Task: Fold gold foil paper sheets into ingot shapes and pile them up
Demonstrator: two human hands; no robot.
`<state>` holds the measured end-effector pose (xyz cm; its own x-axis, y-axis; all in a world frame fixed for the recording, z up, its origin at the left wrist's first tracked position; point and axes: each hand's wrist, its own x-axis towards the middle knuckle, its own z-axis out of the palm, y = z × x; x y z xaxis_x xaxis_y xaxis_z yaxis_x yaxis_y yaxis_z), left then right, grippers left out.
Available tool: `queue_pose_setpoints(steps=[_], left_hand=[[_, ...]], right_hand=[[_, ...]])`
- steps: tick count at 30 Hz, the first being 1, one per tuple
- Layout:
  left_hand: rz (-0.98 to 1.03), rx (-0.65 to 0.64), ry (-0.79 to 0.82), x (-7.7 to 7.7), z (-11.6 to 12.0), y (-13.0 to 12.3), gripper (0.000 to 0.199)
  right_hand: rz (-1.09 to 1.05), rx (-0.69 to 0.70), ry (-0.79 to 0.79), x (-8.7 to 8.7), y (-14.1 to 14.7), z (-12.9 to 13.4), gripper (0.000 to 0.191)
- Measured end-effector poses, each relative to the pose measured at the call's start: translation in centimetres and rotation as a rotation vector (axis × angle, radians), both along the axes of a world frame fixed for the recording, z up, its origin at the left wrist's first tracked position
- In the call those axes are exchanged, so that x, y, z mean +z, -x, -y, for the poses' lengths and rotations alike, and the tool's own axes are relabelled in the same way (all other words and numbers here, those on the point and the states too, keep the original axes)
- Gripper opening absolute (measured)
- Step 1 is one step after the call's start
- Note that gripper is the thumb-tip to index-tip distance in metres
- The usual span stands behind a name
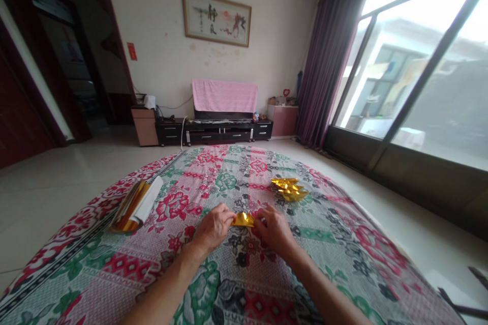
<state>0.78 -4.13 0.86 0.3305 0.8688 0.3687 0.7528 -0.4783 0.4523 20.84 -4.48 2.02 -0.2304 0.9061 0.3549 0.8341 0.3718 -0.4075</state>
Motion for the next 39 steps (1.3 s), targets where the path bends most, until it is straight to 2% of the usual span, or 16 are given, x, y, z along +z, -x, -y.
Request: queue_pose_setpoints(steps=[6, 23, 35, 39], left_hand=[[0.015, -0.004, 0.011, 0.0, 0.1, 0.0, 0.024], [-0.036, 0.026, 0.001, 0.0, 0.0, -0.2, 0.025], [-0.054, 0.046, 0.019, 0.5, 0.3, -0.4, 0.027], [-0.058, 0.059, 0.027, 0.6, 0.3, -0.4, 0.027]], right_hand=[[-0.031, 0.01, -0.002, -0.1, -0.2, 0.4, 0.012], [0.078, 0.107, -0.032, 0.0, 0.1, 1.0, 0.026], [0.063, 0.086, -0.043, 0.4, 0.5, 1.4, 0.026], [0.07, -0.007, -0.04, 0.6, 1.2, 1.5, 0.024]])
